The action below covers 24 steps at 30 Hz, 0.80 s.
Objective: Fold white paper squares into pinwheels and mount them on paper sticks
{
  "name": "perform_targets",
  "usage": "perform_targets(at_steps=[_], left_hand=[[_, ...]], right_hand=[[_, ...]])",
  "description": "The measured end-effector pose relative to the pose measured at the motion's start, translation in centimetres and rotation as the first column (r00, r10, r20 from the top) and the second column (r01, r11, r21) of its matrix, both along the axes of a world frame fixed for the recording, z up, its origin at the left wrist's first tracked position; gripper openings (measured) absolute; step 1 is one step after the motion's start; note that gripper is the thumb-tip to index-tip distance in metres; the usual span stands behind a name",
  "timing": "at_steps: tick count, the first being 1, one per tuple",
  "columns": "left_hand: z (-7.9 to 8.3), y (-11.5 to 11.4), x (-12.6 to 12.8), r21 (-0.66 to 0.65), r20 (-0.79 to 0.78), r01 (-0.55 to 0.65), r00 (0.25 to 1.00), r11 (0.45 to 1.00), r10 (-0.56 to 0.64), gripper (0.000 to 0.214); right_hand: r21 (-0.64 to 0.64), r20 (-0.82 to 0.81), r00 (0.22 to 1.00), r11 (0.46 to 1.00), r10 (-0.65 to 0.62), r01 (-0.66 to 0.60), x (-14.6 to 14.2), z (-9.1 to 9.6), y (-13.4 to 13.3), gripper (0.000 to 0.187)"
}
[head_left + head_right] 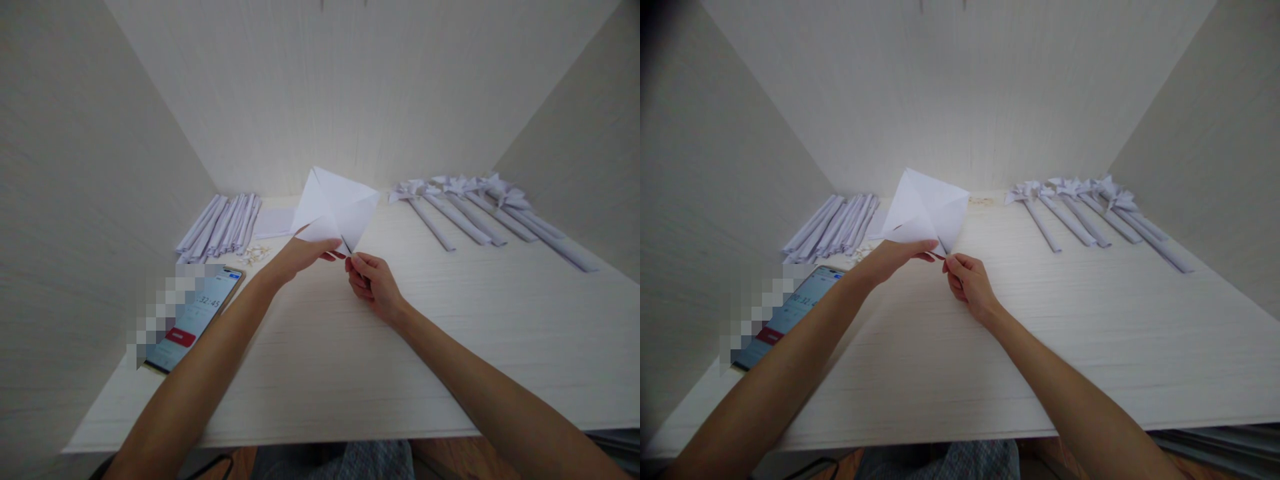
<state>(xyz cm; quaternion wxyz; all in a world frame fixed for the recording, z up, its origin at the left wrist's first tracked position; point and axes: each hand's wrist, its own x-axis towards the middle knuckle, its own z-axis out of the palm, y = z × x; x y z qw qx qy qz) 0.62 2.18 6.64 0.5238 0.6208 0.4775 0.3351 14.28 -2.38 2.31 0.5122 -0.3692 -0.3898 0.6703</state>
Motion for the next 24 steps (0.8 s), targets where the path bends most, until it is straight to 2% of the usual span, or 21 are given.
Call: perform_targets(at_steps=[8, 14, 24], left_hand=[[-0.02, 0.05, 0.05, -0.002, -0.013, -0.002, 1.000, 1.000, 0.002, 0.018], [0.00, -0.01, 0.24, -0.003, -0.024, -0.047, 0.999, 0.999, 0.047, 0.024], [0.01, -0.06, 0.45, -0.005, 0.021, -0.038, 0.999, 0.999, 0.038, 0.020]], right_hand=[[0.003, -0.001, 1.000, 1.000, 0.000, 0.000, 0.09, -0.01, 0.02, 0.029], [0.003, 0.009, 1.000, 1.000, -0.013, 0.013, 0.05, -0.06, 0.04, 0.030], [-0.012, 0.010, 1.000, 1.000, -0.021, 0.021, 0.05, 0.21, -0.06, 0.028]])
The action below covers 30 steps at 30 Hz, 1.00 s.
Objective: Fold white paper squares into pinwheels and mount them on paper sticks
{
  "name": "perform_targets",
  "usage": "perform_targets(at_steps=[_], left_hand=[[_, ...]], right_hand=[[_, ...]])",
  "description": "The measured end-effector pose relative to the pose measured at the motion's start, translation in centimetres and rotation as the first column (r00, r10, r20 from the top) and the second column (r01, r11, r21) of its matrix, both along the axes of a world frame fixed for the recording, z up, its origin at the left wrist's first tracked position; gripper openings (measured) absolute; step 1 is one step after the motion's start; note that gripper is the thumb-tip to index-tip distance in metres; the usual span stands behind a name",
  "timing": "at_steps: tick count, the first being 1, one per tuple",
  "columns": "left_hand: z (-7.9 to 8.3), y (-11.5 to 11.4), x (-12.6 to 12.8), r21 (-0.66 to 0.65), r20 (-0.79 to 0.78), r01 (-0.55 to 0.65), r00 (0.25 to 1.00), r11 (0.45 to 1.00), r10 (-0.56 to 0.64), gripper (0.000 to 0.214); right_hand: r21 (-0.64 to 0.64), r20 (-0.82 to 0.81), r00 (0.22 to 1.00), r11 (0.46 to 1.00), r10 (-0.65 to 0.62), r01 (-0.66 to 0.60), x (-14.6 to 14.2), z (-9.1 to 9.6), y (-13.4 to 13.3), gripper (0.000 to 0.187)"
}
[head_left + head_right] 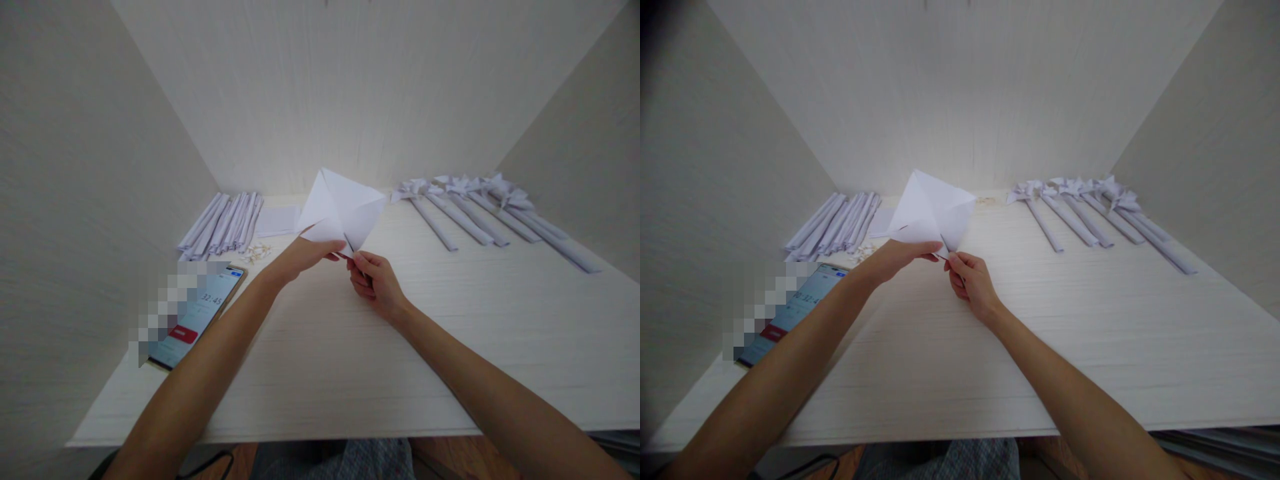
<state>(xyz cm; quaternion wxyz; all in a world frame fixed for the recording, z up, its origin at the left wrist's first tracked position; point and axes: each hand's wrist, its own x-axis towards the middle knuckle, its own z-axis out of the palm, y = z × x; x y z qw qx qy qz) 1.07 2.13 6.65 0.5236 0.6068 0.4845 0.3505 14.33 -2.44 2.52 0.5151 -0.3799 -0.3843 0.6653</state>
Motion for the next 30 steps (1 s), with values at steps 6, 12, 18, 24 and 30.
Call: perform_targets(at_steps=[6, 12, 18, 24, 30], left_hand=[[0.18, -0.17, 0.11, 0.002, -0.015, 0.017, 1.000, 1.000, -0.017, 0.017], [0.22, -0.21, 0.08, 0.001, -0.006, 0.029, 1.000, 1.000, -0.029, 0.021], [-0.10, -0.10, -0.03, -0.006, -0.035, 0.061, 0.998, 0.998, -0.061, 0.023], [-0.07, -0.12, -0.03, -0.014, -0.024, 0.066, 0.998, 0.998, -0.066, 0.026], [-0.18, -0.11, 0.06, -0.012, -0.020, 0.051, 0.999, 0.999, -0.051, 0.024]], right_hand=[[0.000, -0.010, 1.000, 1.000, 0.003, -0.003, 0.06, -0.06, 0.06, 0.027], [0.001, -0.010, 1.000, 1.000, -0.002, 0.002, -0.05, -0.19, 0.03, 0.026], [0.001, -0.021, 1.000, 1.000, -0.015, 0.015, -0.20, -0.12, 0.00, 0.027], [0.007, -0.031, 0.999, 1.000, -0.008, 0.008, -0.11, -0.17, 0.03, 0.029], [0.015, -0.036, 0.999, 1.000, -0.022, 0.023, -0.10, -0.25, 0.09, 0.028]])
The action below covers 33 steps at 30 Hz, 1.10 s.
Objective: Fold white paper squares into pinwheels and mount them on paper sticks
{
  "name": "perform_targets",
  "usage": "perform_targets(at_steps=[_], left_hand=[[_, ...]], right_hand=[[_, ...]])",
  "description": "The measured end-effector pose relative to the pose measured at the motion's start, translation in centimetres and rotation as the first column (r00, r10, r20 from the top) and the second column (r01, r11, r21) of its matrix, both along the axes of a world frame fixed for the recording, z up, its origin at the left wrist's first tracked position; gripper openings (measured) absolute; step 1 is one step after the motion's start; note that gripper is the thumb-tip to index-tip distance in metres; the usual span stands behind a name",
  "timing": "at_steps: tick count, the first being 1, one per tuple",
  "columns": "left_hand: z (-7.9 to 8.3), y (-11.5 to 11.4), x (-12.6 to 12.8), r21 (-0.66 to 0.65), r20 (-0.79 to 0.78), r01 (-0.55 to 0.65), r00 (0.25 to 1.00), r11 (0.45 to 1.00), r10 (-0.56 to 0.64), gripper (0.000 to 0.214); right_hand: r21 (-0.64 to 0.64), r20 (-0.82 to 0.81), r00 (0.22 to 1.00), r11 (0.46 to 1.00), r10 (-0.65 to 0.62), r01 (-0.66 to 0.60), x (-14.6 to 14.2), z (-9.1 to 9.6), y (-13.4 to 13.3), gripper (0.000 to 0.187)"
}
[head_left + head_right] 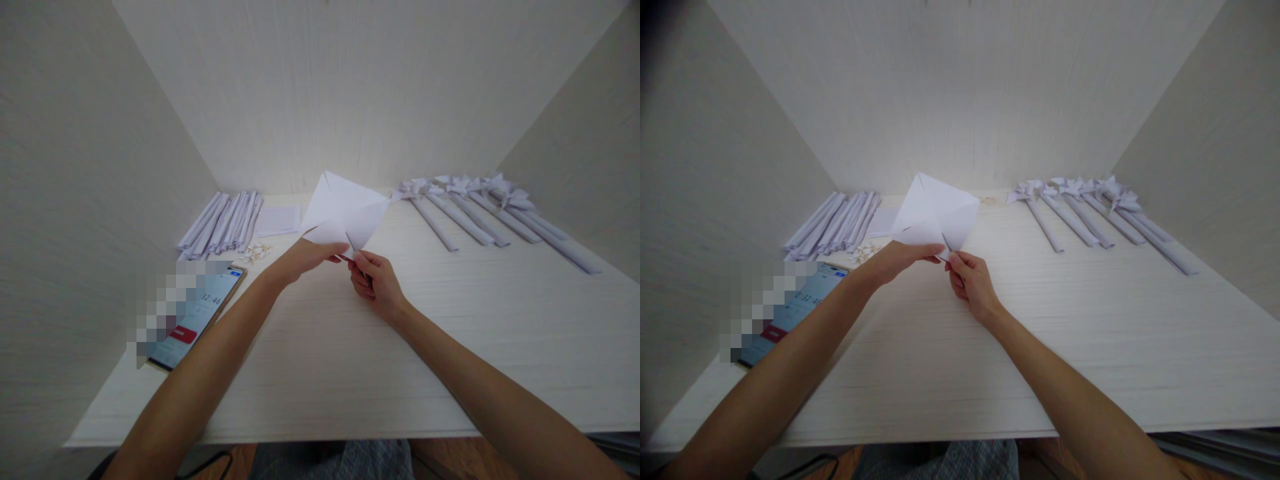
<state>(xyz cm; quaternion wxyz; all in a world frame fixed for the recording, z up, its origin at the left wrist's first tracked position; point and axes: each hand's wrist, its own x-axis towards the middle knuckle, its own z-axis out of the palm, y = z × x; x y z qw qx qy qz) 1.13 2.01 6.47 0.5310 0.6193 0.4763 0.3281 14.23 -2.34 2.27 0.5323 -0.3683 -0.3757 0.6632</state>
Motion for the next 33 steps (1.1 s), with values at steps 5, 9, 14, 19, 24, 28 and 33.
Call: perform_targets(at_steps=[5, 9, 14, 19, 24, 28, 33], left_hand=[[0.17, 0.02, 0.13, 0.043, 0.050, -0.035, 0.998, 0.998, 0.033, 0.027], [0.29, 0.01, 0.11, 0.064, 0.127, -0.151, 0.982, 0.986, 0.142, 0.027], [0.33, -0.10, 0.01, 0.025, 0.109, -0.152, 0.983, 0.988, 0.148, 0.027], [0.36, -0.20, 0.10, 0.016, 0.097, -0.139, 0.986, 0.990, 0.136, 0.028], [0.33, -0.22, 0.25, 0.009, 0.129, -0.112, 0.986, 0.994, 0.110, 0.026], [0.31, -0.29, 0.28, 0.025, 0.117, -0.090, 0.989, 0.996, 0.087, 0.024], [-0.12, -0.19, 0.34, 0.007, 0.123, -0.048, 0.991, 0.999, 0.047, 0.025]], right_hand=[[0.000, 0.010, 1.000, 1.000, -0.020, 0.020, 0.07, 0.02, 0.04, 0.027], [0.000, 0.010, 1.000, 1.000, -0.019, 0.019, -0.02, 0.03, -0.01, 0.027], [-0.006, 0.002, 1.000, 1.000, -0.019, 0.019, -0.10, 0.07, -0.07, 0.027], [-0.009, 0.004, 1.000, 1.000, -0.030, 0.030, -0.07, 0.01, -0.04, 0.026], [-0.008, -0.009, 0.999, 0.999, -0.034, 0.034, -0.09, 0.05, 0.01, 0.027], [-0.009, -0.012, 0.999, 0.999, -0.041, 0.041, -0.15, 0.16, 0.02, 0.027], [-0.002, -0.023, 0.998, 0.998, -0.066, 0.065, -0.12, 0.21, 0.08, 0.029]])
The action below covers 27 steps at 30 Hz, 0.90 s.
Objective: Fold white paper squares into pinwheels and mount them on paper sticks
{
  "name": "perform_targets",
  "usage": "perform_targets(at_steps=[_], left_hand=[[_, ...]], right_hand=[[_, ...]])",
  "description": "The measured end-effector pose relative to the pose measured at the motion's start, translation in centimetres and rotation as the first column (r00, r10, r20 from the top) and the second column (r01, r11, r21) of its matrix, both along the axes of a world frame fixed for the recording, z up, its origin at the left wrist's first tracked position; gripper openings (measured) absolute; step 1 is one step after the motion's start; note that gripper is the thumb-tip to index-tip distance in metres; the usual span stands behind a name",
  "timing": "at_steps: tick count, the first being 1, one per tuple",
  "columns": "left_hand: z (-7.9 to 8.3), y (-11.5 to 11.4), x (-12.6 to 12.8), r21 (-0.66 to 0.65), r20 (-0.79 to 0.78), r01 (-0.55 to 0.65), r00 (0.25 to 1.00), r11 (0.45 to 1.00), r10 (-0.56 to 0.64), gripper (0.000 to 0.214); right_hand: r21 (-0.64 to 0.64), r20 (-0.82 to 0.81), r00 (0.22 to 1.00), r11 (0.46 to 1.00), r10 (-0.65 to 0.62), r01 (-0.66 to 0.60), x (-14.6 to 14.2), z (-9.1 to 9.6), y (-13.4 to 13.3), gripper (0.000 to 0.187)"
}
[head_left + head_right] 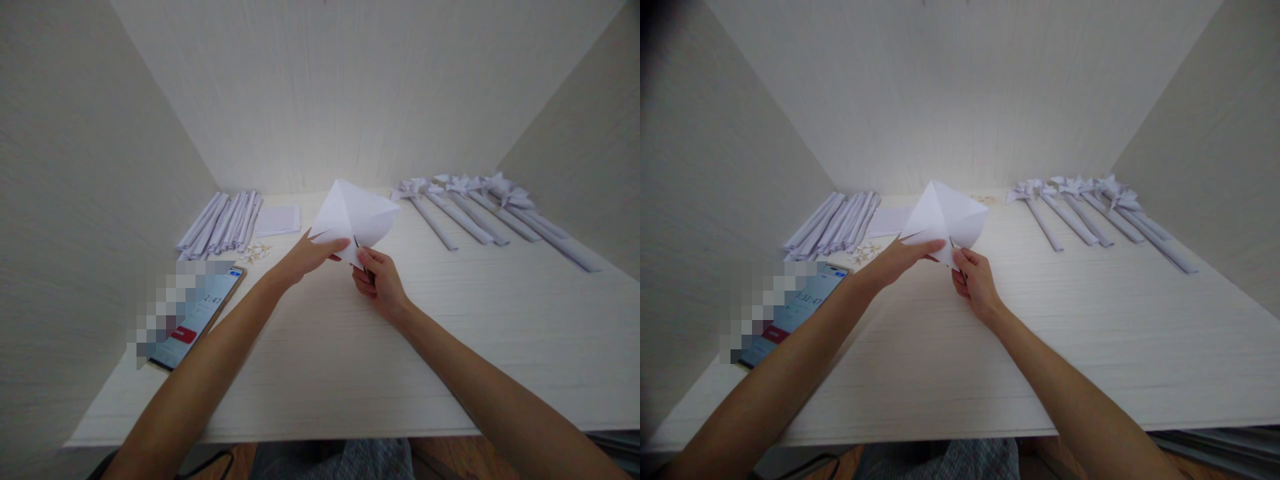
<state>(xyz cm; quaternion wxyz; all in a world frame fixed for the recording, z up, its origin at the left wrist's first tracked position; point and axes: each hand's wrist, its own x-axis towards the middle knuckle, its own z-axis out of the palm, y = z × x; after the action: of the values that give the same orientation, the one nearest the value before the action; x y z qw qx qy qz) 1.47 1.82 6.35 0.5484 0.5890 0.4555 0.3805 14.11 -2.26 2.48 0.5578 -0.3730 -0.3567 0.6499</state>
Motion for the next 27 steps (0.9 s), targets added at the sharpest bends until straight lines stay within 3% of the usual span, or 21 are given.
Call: perform_targets(at_steps=[8, 16, 27], left_hand=[[0.00, 0.40, -0.16, -0.031, 0.126, -0.064, 0.990, 0.997, 0.068, 0.027], [0.09, 0.12, 0.08, -0.020, 0.047, -0.046, 0.998, 0.999, 0.047, 0.024], [0.28, 0.01, 0.16, -0.026, 0.083, -0.050, 0.995, 0.998, 0.052, 0.023]], right_hand=[[-0.007, 0.020, 0.999, 0.999, 0.039, -0.039, 0.03, -0.03, -0.09, 0.026], [-0.020, 0.014, 1.000, 1.000, 0.019, -0.018, 0.08, 0.07, -0.03, 0.028], [-0.023, 0.005, 0.999, 0.999, 0.036, -0.036, 0.20, 0.01, -0.03, 0.026]])
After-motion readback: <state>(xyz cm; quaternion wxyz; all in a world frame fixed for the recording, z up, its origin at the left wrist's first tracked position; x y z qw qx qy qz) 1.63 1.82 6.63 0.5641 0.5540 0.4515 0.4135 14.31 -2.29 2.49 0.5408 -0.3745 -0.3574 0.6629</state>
